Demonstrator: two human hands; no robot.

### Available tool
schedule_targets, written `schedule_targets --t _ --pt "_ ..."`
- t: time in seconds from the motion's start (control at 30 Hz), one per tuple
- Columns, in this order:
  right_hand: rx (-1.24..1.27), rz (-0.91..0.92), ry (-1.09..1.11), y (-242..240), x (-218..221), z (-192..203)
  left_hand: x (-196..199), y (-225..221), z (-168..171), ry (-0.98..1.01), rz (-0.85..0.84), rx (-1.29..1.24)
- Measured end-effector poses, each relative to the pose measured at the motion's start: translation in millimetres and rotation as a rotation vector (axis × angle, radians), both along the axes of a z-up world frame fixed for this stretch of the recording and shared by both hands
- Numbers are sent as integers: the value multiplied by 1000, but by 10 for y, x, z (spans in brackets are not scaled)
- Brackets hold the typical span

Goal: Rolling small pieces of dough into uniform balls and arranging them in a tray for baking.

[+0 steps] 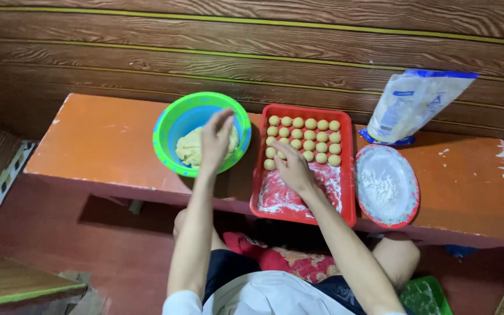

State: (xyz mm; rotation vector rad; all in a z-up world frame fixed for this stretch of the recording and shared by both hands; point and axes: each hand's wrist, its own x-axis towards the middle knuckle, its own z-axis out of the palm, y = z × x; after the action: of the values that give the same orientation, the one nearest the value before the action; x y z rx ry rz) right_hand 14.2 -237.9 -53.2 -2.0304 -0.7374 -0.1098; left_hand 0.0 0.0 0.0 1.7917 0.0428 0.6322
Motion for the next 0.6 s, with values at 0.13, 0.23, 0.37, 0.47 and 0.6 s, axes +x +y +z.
schedule_targets --t 0.13,0.23,0.37,0.47,0.6 --pt "1 116 -64 660 424 207 209 798 -847 372 15 503" --pt "-72 317 -2 1142 579 370 361 877 -1075 726 -153 919" --pt "-688 385 -136 1528 764 342 89 669 -405 801 -184 958" --pt "-874 360 -176 1696 939 202 106 662 -366 736 -145 1004" --pt "-841 360 -147 1664 892 301 177 739 -526 653 -76 1082"
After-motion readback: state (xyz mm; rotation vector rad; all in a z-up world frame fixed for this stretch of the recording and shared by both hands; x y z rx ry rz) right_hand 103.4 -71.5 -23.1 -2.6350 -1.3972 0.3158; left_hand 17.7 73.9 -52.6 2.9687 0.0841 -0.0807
